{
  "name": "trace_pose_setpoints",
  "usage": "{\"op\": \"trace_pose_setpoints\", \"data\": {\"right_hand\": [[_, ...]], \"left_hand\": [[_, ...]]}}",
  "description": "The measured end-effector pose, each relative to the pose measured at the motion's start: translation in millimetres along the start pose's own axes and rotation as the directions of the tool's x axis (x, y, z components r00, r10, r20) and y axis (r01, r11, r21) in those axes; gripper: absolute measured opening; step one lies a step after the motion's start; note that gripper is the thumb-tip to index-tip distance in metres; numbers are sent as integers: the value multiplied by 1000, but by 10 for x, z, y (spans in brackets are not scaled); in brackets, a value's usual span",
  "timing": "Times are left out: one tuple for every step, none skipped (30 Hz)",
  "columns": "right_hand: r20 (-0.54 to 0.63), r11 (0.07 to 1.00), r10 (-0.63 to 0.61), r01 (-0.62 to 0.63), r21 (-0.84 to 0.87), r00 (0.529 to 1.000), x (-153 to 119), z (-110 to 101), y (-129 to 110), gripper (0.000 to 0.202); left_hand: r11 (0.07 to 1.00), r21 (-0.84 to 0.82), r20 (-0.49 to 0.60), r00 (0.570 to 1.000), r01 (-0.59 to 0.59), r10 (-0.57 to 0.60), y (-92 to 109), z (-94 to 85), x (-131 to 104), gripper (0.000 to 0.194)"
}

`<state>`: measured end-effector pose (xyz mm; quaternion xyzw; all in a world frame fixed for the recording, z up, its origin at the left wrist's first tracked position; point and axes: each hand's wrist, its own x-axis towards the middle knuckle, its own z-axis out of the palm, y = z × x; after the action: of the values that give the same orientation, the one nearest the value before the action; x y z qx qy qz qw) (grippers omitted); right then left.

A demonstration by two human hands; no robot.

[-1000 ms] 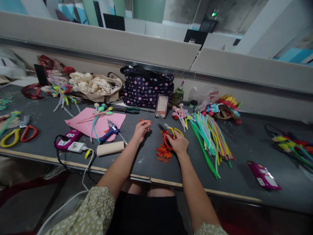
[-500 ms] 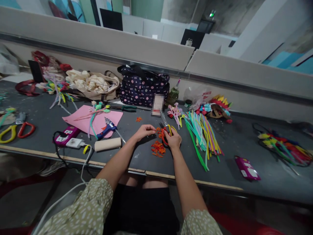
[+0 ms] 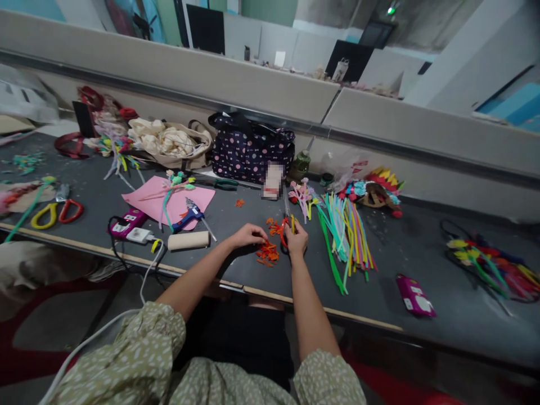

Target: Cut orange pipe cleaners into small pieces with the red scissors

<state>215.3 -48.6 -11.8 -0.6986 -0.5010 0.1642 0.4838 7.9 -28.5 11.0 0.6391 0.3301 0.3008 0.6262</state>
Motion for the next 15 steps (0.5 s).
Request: {"op": "trace_pose_setpoints", "data": {"right_hand": [[2, 1000, 4, -4, 1, 1000, 2, 2, 9, 63], [6, 1000, 8, -8, 5, 1000, 4, 5, 19, 63], [12, 1000, 11, -11, 7, 1000, 6, 8, 31, 63], [16, 1000, 14, -14, 6, 1000, 8, 11, 44, 64], [18, 1000, 15, -15, 5, 1000, 9, 15, 55, 64], [19, 1000, 15, -15, 4, 1000, 9, 18, 65, 64], [15, 1000, 15, -15, 7, 1000, 7, 21, 71, 64], [12, 1000, 16, -16, 15, 1000, 5, 23, 74, 64], [8, 1000, 19, -19, 25, 1000, 2, 25, 73, 64], [7, 999, 23, -24, 34, 1000, -1, 25, 68, 64], [11, 999, 29, -29, 39, 1000, -5, 25, 60, 64], [18, 999, 35, -35, 41, 999, -9, 24, 50, 64], [27, 998, 38, -39, 40, 999, -12, 22, 40, 64], [33, 999, 39, -40, 35, 999, -16, 21, 32, 64], [32, 999, 39, -40, 28, 999, -18, 19, 26, 63]], "left_hand": [[1000, 19, 26, 1000, -4, 4, 18, 0, -15, 21], [1000, 28, 38, 999, -6, 5, 38, -6, -24, 21], [1000, 21, 42, 999, 2, -3, 56, -17, -28, 22], [1000, 4, 33, 999, 11, -11, 73, -30, -28, 22], [1000, -18, 17, 1000, 20, -20, 86, -44, -26, 22], [999, -42, 0, 1000, 28, -28, 94, -55, -23, 22], [997, -64, -17, 999, 32, -33, 96, -64, -20, 21], [996, -82, -31, 999, 32, -35, 92, -67, -19, 21], [995, -95, -45, 998, 33, -38, 80, -67, -18, 21], [994, -106, -61, 997, 35, -41, 62, -64, -17, 21], [993, -116, -84, 995, 36, -46, 41, -58, -15, 21], [992, -119, -113, 992, 35, -49, 18, -53, -13, 21], [992, -122, -148, 988, 26, -44, -2, -48, -10, 21], [992, -129, -174, 984, 19, -41, -18, -46, -7, 22], [990, -139, -193, 980, 12, -39, -27, -46, -4, 22]]}}
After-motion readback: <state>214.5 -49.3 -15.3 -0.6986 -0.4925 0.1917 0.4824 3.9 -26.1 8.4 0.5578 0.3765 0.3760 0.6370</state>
